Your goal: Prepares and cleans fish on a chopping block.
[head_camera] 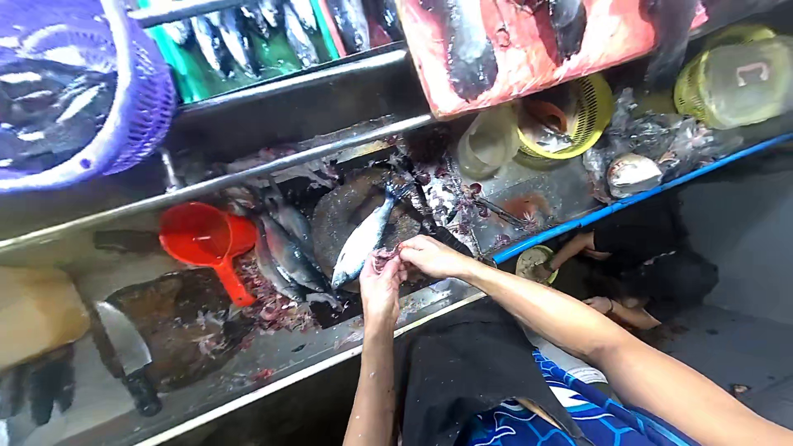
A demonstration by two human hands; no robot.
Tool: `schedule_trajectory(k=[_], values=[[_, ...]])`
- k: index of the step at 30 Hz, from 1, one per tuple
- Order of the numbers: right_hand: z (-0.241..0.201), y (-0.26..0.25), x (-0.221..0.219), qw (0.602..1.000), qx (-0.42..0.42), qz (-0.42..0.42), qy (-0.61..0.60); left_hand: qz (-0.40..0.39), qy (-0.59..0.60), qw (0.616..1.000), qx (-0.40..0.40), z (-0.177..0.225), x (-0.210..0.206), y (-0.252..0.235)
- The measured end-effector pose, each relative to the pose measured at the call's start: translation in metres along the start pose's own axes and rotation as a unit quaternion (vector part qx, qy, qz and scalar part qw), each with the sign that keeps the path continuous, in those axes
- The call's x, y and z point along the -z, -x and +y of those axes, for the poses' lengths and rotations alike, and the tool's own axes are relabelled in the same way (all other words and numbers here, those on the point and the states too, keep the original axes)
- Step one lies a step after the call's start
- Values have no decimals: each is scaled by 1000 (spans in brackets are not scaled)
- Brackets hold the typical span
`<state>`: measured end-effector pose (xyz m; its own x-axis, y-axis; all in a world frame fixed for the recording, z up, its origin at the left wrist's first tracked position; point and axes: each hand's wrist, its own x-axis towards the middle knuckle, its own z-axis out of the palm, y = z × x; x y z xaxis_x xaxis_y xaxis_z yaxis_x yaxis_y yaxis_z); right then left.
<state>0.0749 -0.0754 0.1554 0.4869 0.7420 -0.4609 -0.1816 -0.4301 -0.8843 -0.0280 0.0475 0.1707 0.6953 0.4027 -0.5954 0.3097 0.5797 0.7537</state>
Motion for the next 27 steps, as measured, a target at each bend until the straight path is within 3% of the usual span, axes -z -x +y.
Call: schedule_trajectory(k=[6, 9, 12, 13, 15, 18, 20, 22, 23, 25, 27], values=[[2, 0, 38, 997, 26, -15, -69, 20, 76, 996, -45, 12, -10, -9], [0, 13, 80, 992, 73, 104, 8, 48, 125, 985, -105, 30, 5, -15], [19, 7, 117, 944, 100, 298, 104, 104, 104, 976, -159, 51, 28, -20], [36, -2, 126, 929, 65, 329, 157, 112, 71, 979, -154, 56, 32, -20], [55, -12, 148, 914, -74, 297, 267, 105, -20, 988, -111, 62, 33, -14], [46, -18, 216, 880, -102, 361, 292, 29, -118, 991, -48, 68, 15, -7], [43, -40, 260, 884, -164, 296, 323, 2, -133, 991, -9, 63, -14, -6], [61, -75, 276, 871, -272, 169, 374, -29, -160, 986, 25, 50, -49, -21], [72, -90, 278, 865, -292, 144, 382, -43, -177, 983, 39, 41, -67, -35], [97, -95, 272, 879, -268, 143, 367, -37, -197, 977, 66, 17, -101, -60], [93, -93, 276, 910, -234, 156, 305, -21, -181, 979, 88, -1, -133, -85]])
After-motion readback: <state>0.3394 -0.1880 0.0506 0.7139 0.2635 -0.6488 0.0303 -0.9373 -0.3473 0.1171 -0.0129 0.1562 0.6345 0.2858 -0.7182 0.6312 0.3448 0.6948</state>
